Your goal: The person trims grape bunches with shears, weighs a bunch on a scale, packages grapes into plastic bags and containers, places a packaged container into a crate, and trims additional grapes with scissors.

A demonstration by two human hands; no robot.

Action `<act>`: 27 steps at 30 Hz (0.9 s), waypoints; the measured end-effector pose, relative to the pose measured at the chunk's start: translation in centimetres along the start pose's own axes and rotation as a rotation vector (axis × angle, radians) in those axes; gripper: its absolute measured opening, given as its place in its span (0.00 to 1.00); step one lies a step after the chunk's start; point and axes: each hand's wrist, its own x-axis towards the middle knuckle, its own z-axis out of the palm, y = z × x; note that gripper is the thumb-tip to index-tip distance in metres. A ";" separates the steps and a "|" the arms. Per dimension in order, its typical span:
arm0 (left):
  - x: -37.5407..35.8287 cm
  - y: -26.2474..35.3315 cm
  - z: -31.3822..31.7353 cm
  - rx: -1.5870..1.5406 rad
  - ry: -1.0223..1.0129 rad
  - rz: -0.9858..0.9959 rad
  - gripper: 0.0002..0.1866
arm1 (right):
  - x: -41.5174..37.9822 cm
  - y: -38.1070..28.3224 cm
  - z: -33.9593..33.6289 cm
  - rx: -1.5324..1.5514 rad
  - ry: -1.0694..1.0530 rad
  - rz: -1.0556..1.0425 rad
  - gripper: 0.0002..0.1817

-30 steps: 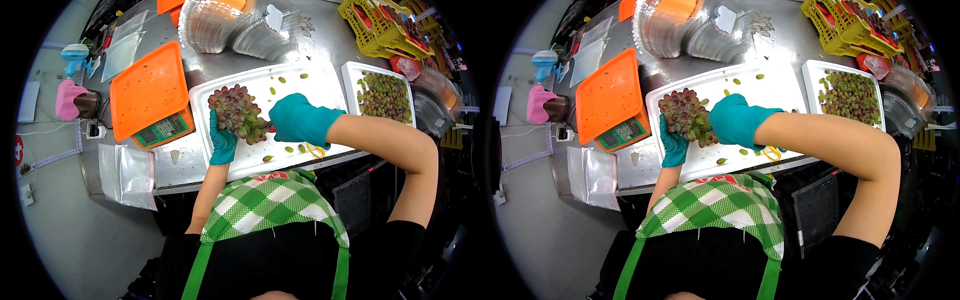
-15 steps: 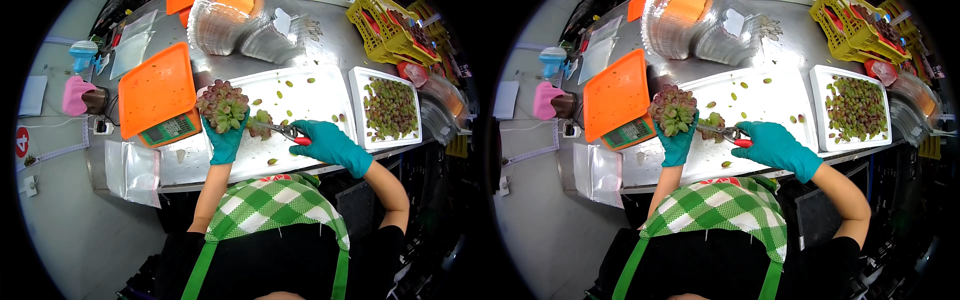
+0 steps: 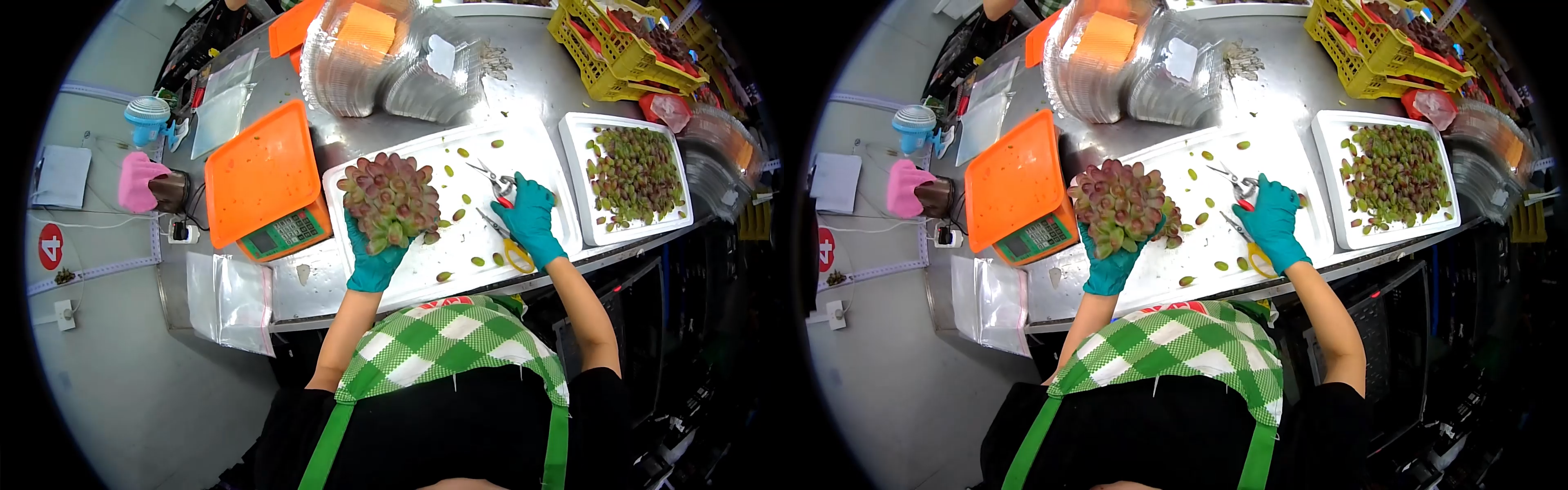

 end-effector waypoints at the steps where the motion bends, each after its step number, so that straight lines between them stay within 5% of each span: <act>1: 0.0 0.1 0.3 -0.053 0.012 0.002 0.32 | -0.2 0.5 0.0 -0.049 -0.052 0.055 0.40; 4: 0.1 0.2 0.6 0.014 0.013 0.015 0.35 | 0.0 -0.3 0.0 0.016 0.037 0.014 0.42; 6: -0.1 -0.2 0.0 0.033 0.073 0.046 0.34 | 0.8 -3.3 -1.6 0.640 0.101 -0.187 0.36; 9: 0.3 0.3 1.0 0.167 0.148 -0.055 0.28 | 0.9 -10.1 -7.2 1.489 -0.251 0.027 0.31; 10: 0.7 0.7 1.2 0.244 0.199 -0.095 0.26 | 1.5 -11.0 -6.4 1.510 -0.184 -0.114 0.30; 12: 0.9 1.3 1.4 0.381 0.311 -0.125 0.25 | 2.7 -11.4 -3.7 1.778 -0.283 0.146 0.29; 15: 0.0 3.7 2.8 0.593 0.335 -0.186 0.27 | 3.3 -11.1 -2.6 2.306 -0.777 0.368 0.29; 18: -1.4 5.1 4.2 0.827 0.235 -0.104 0.27 | 2.3 -11.8 -3.3 2.511 -0.875 0.433 0.30; 22: -2.1 6.1 5.1 1.057 0.355 -0.066 0.22 | 1.4 -12.7 -1.6 2.840 -1.176 0.435 0.29; 27: -3.6 6.7 4.2 1.060 0.430 -0.036 0.17 | 0.1 -14.1 -2.5 2.801 -1.221 0.483 0.28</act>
